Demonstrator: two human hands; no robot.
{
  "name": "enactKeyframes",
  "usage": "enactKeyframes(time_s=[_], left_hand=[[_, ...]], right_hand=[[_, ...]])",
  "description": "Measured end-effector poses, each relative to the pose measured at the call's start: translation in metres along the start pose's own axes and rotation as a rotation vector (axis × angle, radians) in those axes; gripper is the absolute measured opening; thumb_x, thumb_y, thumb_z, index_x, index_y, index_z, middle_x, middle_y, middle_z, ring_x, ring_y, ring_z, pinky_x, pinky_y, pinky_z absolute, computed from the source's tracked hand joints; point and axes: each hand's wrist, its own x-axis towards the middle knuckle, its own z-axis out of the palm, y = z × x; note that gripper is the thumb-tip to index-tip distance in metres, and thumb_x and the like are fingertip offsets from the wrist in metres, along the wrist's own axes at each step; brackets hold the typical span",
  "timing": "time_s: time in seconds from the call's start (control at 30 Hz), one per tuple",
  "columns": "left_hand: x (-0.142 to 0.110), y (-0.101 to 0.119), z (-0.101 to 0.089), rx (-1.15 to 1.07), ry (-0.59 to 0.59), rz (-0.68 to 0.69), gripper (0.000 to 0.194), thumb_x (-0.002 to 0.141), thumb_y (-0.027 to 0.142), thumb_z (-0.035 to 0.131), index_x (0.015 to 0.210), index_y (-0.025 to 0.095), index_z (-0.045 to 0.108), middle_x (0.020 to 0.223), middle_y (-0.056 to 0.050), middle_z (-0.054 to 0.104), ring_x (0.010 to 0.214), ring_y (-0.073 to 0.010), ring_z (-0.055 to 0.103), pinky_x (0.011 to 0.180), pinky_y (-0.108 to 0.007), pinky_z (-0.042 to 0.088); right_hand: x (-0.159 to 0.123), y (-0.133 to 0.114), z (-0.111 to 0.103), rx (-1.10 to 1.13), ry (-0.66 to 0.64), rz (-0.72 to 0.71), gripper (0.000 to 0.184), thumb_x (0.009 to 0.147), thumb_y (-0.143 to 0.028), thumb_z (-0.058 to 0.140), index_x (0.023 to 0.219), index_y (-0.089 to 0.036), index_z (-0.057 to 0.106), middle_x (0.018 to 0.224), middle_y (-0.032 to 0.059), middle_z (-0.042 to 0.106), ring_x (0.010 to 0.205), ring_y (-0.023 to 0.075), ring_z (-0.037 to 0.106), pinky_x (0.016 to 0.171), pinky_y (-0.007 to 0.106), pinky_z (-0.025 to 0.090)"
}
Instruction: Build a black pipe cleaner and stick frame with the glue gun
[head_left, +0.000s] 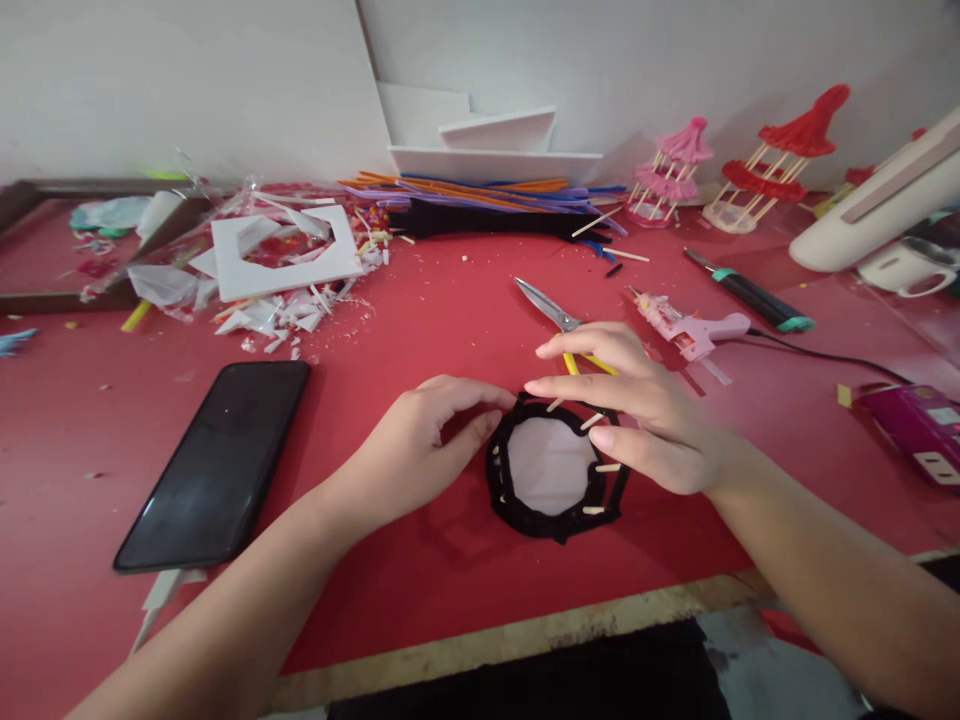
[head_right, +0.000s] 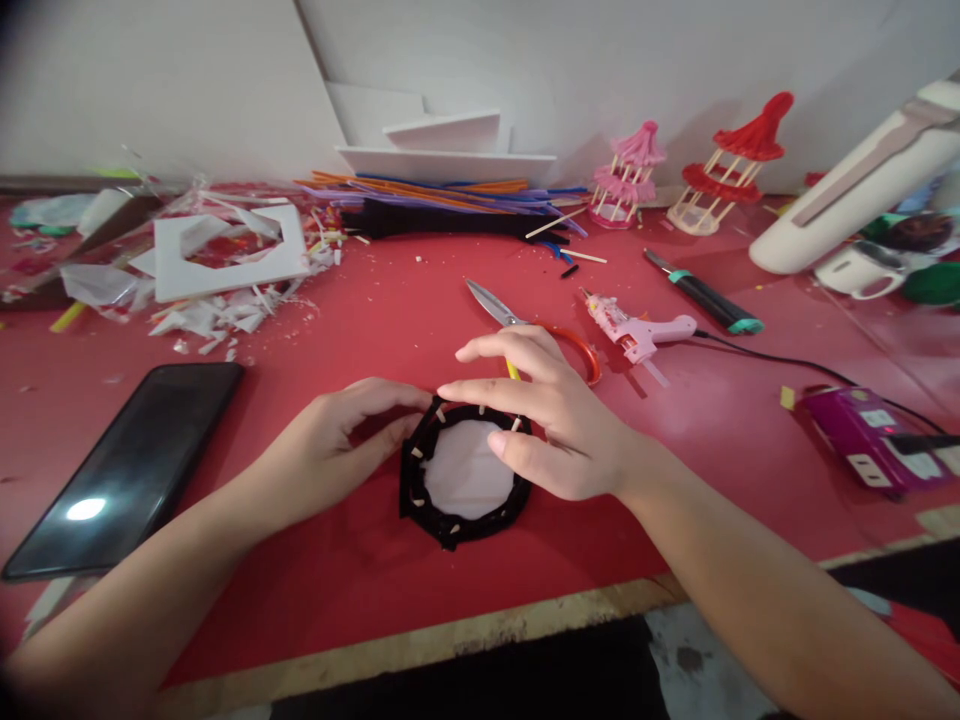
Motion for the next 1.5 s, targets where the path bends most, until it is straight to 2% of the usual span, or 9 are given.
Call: enactKeyframes(time_s=[0.37,0.67,0.93,1.17,1.37,1.5], left_hand=[[0.0,0.001,0.0,0.011,-0.011,0.006,0.022,0.095,0.03,0.053,0.107,0.026,0.071,0.104,-0.001,0.075,0.095,-0.0183,0.069,0.089,-0.03,0.054],[0.0,0.0,0.0,0.023,-0.014,0.035,0.021,0.096,0.028,0.053,0.108,0.024,0.07,0.103,0.0,0.075,0.096,-0.0169,0.069,0.089,-0.028,0.052],[0.001,0.0,0.002,0.026,0.004,0.061,0.021,0.093,0.026,0.054,0.106,0.024,0.07,0.1,0.0,0.076,0.094,-0.0172,0.069,0.087,-0.03,0.054],[0.001,-0.001,0.001,0.032,0.015,0.049,0.021,0.091,0.025,0.056,0.105,0.024,0.071,0.103,-0.001,0.076,0.097,-0.019,0.07,0.089,-0.032,0.055],[0.001,-0.004,0.005,0.023,0.054,0.084,0.018,0.088,0.021,0.062,0.103,0.023,0.072,0.1,-0.001,0.077,0.095,-0.0181,0.07,0.089,-0.03,0.054],[0.001,-0.008,0.011,0.046,0.082,0.115,0.019,0.083,0.018,0.07,0.101,0.023,0.072,0.101,0.0,0.076,0.095,-0.0174,0.07,0.088,-0.028,0.054]], right_hand=[[0.001,0.0,0.0,-0.001,-0.014,-0.017,0.04,0.091,-0.031,0.048,0.125,-0.024,0.068,0.136,0.0099,0.055,0.126,0.0288,0.045,0.109,0.055,0.035],[0.001,-0.001,0.0,-0.02,-0.018,-0.03,0.04,0.091,-0.029,0.047,0.123,-0.017,0.069,0.137,0.0128,0.054,0.126,0.0283,0.044,0.111,0.053,0.034],[0.0,-0.002,0.0,-0.021,-0.02,-0.031,0.04,0.091,-0.029,0.047,0.122,-0.017,0.069,0.137,0.0124,0.053,0.126,0.0282,0.044,0.111,0.052,0.033],[-0.002,-0.001,-0.001,0.009,0.004,0.047,0.043,0.092,-0.028,0.043,0.126,-0.019,0.069,0.138,0.0107,0.054,0.127,0.0269,0.044,0.112,0.05,0.032],[-0.003,-0.001,-0.002,0.01,-0.014,0.041,0.043,0.092,-0.027,0.043,0.126,-0.019,0.069,0.139,0.0109,0.053,0.128,0.0283,0.044,0.113,0.052,0.031],[-0.003,0.001,-0.003,0.038,0.045,0.062,0.042,0.094,-0.026,0.043,0.127,-0.019,0.068,0.136,0.0112,0.056,0.126,0.0275,0.048,0.11,0.051,0.036]])
